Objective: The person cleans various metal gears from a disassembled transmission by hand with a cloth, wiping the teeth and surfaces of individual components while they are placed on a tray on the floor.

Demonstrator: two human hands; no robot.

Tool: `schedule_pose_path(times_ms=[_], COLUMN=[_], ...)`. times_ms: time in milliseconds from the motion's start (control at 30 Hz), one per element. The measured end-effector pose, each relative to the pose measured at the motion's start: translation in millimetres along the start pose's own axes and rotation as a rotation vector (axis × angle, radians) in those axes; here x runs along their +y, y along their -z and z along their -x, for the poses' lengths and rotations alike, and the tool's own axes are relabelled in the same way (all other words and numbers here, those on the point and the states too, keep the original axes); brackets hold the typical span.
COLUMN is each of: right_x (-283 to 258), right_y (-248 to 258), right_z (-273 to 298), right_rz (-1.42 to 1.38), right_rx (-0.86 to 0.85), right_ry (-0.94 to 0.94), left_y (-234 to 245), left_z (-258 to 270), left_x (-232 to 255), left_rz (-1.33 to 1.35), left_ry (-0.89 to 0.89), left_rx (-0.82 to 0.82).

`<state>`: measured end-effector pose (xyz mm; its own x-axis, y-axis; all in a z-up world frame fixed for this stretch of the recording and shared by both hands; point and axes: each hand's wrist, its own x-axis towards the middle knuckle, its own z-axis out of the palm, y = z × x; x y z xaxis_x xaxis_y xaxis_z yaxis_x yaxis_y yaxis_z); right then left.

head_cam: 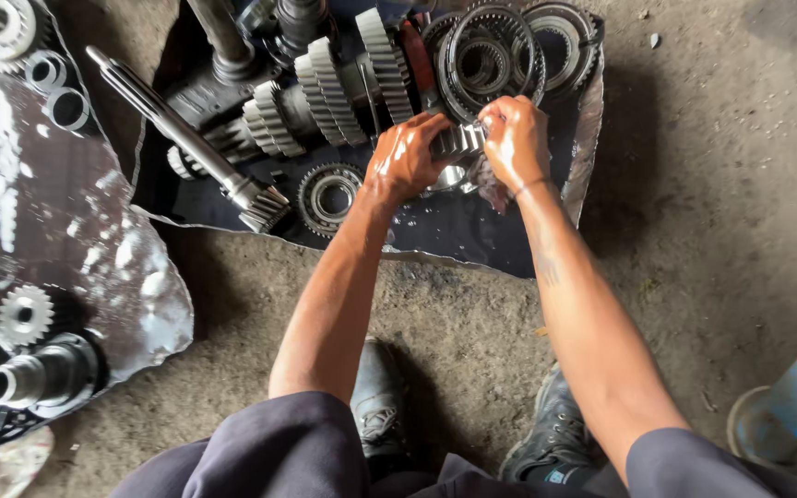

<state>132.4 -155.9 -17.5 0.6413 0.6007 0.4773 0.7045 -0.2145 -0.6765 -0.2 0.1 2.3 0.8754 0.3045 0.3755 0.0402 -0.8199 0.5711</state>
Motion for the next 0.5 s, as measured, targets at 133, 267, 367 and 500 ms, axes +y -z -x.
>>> schedule_pose_path(times_ms=[133, 267, 367, 500], right_x=[-1.6, -0.7, 1.9, 0.5], right_y=[-9.4, -9.0, -10.8, -17.5], right_z=[-17.0, -8.8, 8.8, -4.8], right_rz=[0.025, 0.019, -0.009, 0.030], right_rx=[0.012, 0.050, 0.046, 0.042], right_ry=[0.024, -0.014, -0.040, 0.011], left_y=[12.4, 23.1, 16.5, 9.1], left_z=[3.2, -9.1, -22.4, -41.9], left_x=[13.1, 20.3, 22.1, 19.0], left_rz=[0.007, -0.058, -0.295, -0.370], left_ry=[0.018, 0.029, 0.095, 0.008], left_rx=[0.003, -0.151, -0.365, -0.409])
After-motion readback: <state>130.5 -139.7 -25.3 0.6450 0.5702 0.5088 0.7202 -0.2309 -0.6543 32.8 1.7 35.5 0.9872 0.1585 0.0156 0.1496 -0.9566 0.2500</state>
